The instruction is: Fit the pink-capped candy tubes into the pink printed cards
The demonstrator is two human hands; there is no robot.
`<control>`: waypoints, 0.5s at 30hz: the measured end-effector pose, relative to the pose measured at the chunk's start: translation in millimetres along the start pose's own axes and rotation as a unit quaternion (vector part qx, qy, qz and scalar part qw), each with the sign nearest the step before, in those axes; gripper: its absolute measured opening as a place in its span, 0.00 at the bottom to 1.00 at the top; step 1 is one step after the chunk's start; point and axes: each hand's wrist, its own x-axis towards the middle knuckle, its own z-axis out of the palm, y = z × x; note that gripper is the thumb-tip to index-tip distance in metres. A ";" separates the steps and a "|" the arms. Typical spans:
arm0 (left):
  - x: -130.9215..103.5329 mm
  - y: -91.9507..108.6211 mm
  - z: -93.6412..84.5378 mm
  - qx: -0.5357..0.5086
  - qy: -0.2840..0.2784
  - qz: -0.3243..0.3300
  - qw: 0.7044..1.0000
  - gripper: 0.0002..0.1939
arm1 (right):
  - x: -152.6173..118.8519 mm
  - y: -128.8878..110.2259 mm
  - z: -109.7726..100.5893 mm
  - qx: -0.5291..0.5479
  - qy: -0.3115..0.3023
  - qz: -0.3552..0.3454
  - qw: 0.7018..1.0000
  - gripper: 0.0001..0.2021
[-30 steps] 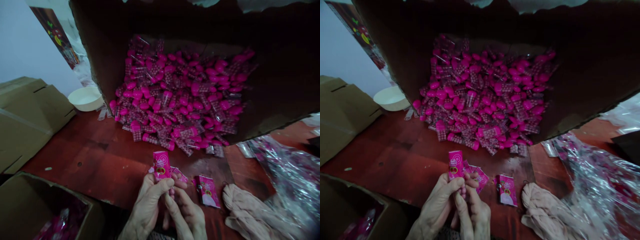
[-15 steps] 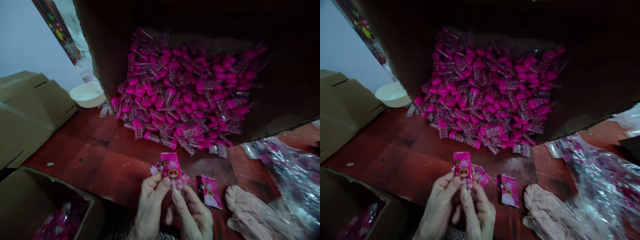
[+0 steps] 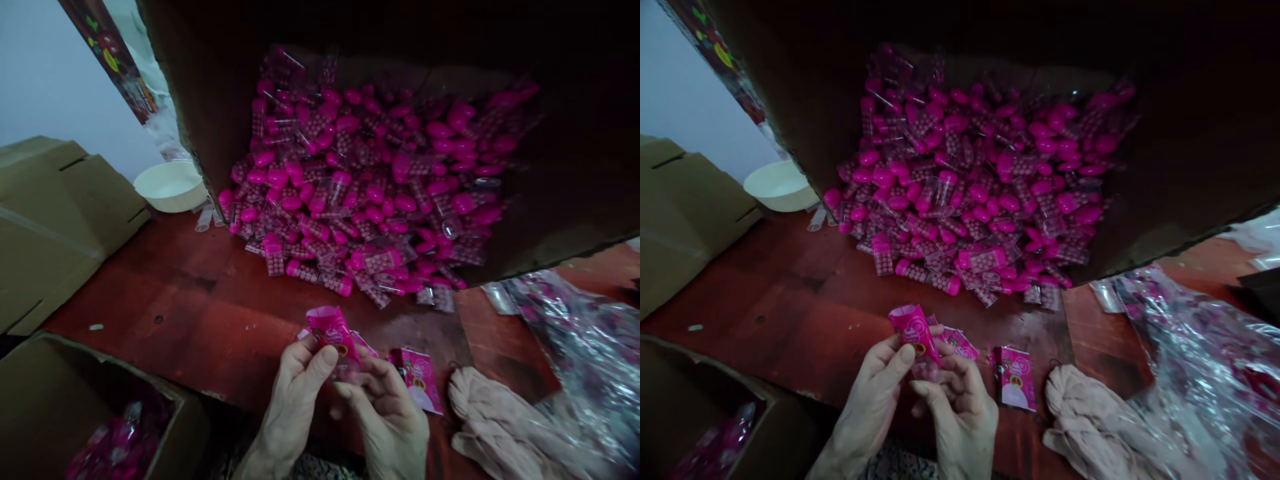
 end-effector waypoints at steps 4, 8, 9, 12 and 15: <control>-2.7 -11.2 2.9 -0.006 -0.012 -0.015 1.000 0.13 | -4.4 -1.5 -2.8 -0.045 0.088 -0.109 0.989 0.20; -3.5 -16.4 1.5 -0.032 -0.007 -0.043 0.999 0.15 | -1.7 6.7 -15.2 -0.118 0.046 -0.105 0.986 0.20; -3.8 -16.7 1.0 -0.035 -0.006 -0.051 0.998 0.16 | -0.4 9.5 -17.9 -0.131 0.039 -0.106 0.985 0.19; -5.0 -16.7 0.7 -0.043 -0.020 -0.077 0.996 0.18 | 1.1 13.1 -19.5 -0.154 0.036 -0.127 0.979 0.16; -7.4 -13.0 -6.1 -0.039 -0.001 -0.066 0.997 0.18 | -1.8 5.5 -16.2 -0.184 -0.013 -0.163 0.969 0.18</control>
